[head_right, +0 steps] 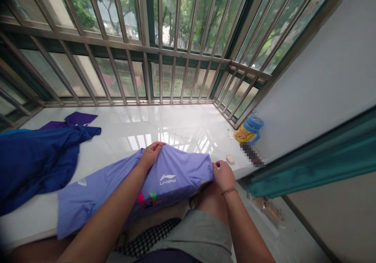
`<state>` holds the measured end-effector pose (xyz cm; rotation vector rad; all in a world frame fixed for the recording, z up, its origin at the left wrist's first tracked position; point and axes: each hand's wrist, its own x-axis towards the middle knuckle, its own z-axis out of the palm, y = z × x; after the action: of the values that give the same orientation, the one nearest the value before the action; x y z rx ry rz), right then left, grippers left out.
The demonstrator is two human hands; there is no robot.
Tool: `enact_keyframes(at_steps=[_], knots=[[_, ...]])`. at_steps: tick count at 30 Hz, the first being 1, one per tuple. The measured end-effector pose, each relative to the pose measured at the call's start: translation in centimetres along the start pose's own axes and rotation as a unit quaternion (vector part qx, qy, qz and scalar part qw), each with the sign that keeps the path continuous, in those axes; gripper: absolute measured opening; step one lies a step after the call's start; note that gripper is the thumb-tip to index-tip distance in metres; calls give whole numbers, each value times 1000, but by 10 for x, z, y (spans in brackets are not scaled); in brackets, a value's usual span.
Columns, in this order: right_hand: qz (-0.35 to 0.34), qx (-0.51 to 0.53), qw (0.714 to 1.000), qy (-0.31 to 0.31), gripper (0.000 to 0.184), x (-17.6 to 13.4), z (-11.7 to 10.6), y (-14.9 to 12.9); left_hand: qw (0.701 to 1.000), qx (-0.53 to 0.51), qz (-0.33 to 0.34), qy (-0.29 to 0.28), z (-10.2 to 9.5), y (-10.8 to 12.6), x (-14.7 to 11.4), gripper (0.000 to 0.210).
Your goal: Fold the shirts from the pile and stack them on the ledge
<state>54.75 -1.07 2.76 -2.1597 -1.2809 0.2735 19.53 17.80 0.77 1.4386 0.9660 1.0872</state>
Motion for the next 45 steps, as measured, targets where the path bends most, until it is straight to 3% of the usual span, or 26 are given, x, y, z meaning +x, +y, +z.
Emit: enact_keyframes(at_steps=[5, 8, 14, 19, 26, 30, 33, 36, 39, 42, 45], knots=[[-73, -136, 987, -41, 28, -18, 22, -14, 1000, 10, 2, 4, 0, -1, -1, 48], [-87, -160, 982, -40, 23, -21, 27, -22, 1000, 15, 3, 8, -1, -1, 0, 48], [-83, 60, 995, -3, 41, -21, 7, -40, 1000, 9, -2, 19, -2, -3, 0, 50], [-37, 224, 974, -23, 51, -17, -10, -49, 1000, -12, -10, 24, -3, -3, 0, 53], [-22, 276, 961, 18, 59, 7, -10, -40, 1000, -21, -11, 8, -2, -10, 1, 53], [-21, 237, 970, 45, 54, 9, -9, -28, 996, 76, 42, -30, 4, -11, -1, 39], [-35, 154, 986, 57, 43, 2, -7, -28, 966, 217, 109, -87, 12, -8, -5, 38], [-107, 49, 992, 45, 29, -12, 6, -41, 921, 324, 149, -154, 19, -3, -9, 49], [-219, -25, 975, -28, 31, -29, 32, -61, 896, 365, 166, -190, 26, 2, -17, 62], [-260, -85, 956, -105, 45, -43, 63, -77, 889, 384, 169, -184, 22, 9, -28, 65], [-235, -150, 952, -129, 52, -49, 85, -82, 892, 413, 139, -118, -3, 18, -37, 52]])
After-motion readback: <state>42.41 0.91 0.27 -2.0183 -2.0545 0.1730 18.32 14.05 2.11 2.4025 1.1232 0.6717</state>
